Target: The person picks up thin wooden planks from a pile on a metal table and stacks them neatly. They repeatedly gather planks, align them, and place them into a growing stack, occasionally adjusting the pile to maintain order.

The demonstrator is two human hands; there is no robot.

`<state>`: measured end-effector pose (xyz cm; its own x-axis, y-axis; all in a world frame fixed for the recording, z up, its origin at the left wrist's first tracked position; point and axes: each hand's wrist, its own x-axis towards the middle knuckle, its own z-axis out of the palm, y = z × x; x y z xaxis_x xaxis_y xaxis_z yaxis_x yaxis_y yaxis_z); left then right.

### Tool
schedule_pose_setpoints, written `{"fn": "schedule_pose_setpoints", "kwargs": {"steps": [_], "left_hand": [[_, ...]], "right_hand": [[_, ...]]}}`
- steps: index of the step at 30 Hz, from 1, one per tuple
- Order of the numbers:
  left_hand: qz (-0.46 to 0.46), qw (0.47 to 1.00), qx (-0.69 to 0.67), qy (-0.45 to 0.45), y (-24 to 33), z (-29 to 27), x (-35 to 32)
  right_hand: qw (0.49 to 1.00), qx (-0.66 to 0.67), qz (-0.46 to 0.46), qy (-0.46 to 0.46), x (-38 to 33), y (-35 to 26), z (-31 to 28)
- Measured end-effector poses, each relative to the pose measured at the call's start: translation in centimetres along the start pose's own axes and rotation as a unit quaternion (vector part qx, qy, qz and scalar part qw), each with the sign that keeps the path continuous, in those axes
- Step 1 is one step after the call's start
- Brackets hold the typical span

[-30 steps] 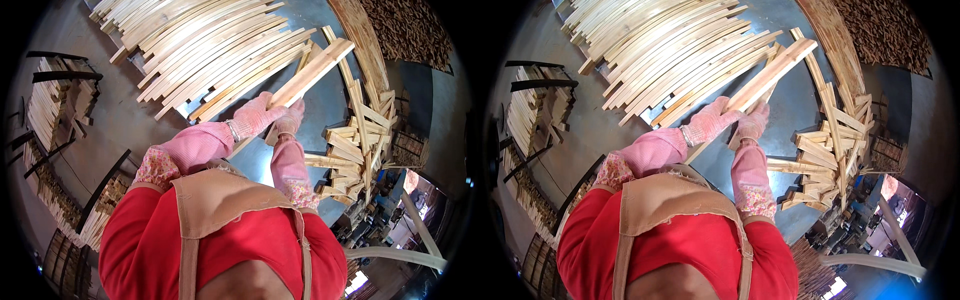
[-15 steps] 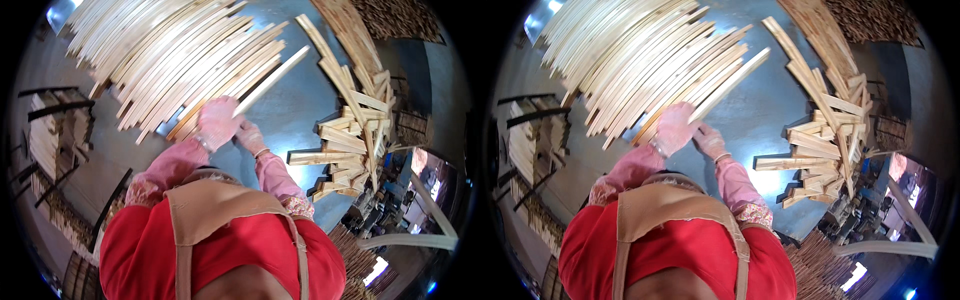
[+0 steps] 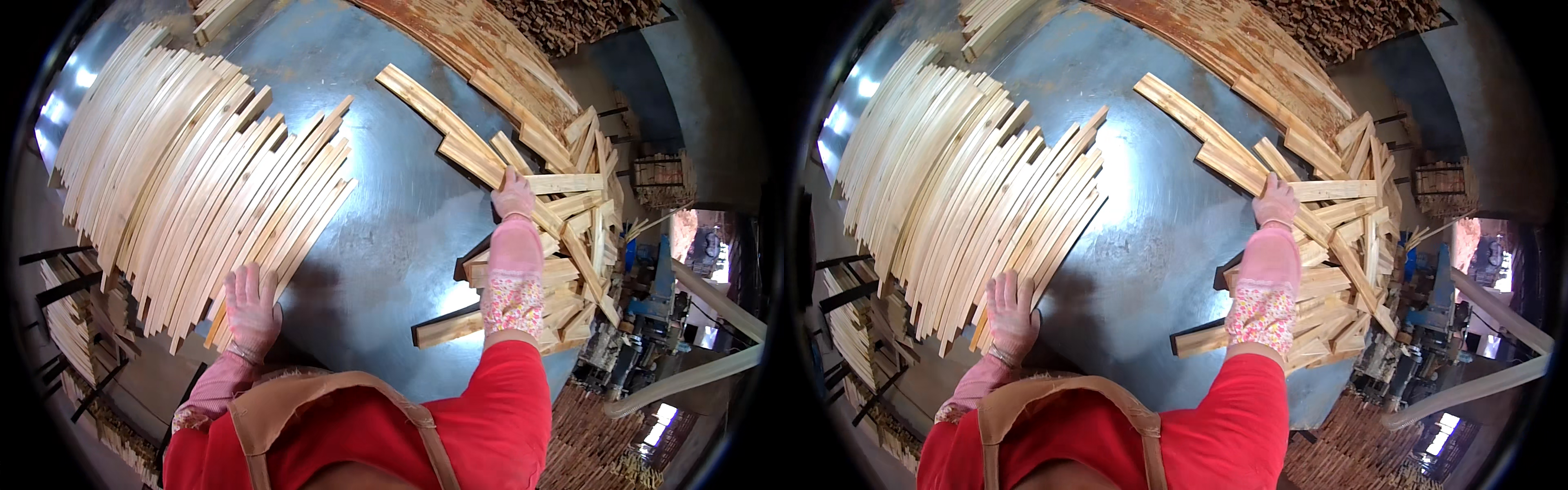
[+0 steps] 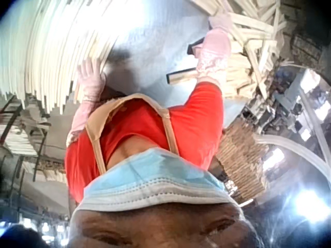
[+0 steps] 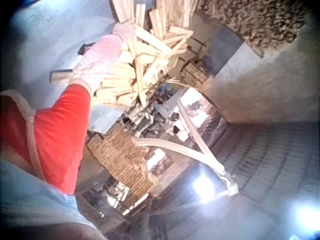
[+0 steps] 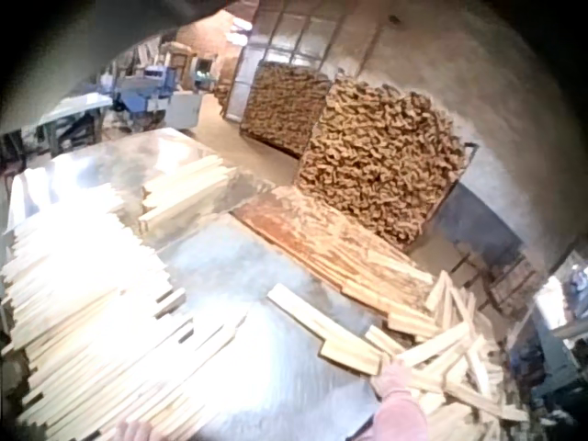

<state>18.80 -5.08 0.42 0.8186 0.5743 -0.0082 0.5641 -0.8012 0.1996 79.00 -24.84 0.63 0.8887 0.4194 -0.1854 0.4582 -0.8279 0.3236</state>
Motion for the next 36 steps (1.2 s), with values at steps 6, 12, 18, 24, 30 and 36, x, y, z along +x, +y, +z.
{"fn": "schedule_pose_setpoints", "kwargs": {"steps": [6, 12, 18, 24, 30, 36], "left_hand": [[-0.004, 0.999, 0.015, -0.035, 0.1, 0.0, 0.1], [0.011, 1.0, 0.016, -0.011, -0.1, 0.1, 0.1], [-0.007, 1.0, -0.021, -0.018, 0.1, -0.5, -0.4], [0.001, 0.999, -0.043, -0.022, -0.2, -1.2, -0.3], [0.065, 0.969, -0.224, 0.086, -2.6, -1.2, -0.4], [0.495, 0.841, -0.041, 0.216, -5.4, -14.2, 10.1]], "right_hand": [[0.98, 0.109, -0.151, 0.063, 4.8, -8.0, -6.1], [0.985, 0.159, -0.058, -0.04, 4.3, -11.8, -4.1], [0.614, 0.733, -0.029, -0.293, -9.4, -12.1, -2.9], [0.335, 0.877, 0.014, -0.345, -24.2, -16.1, 1.7], [0.329, 0.883, -0.08, -0.325, -32.6, -20.9, 1.1], [0.379, 0.773, -0.248, -0.444, -37.2, -25.2, -8.7]]}}
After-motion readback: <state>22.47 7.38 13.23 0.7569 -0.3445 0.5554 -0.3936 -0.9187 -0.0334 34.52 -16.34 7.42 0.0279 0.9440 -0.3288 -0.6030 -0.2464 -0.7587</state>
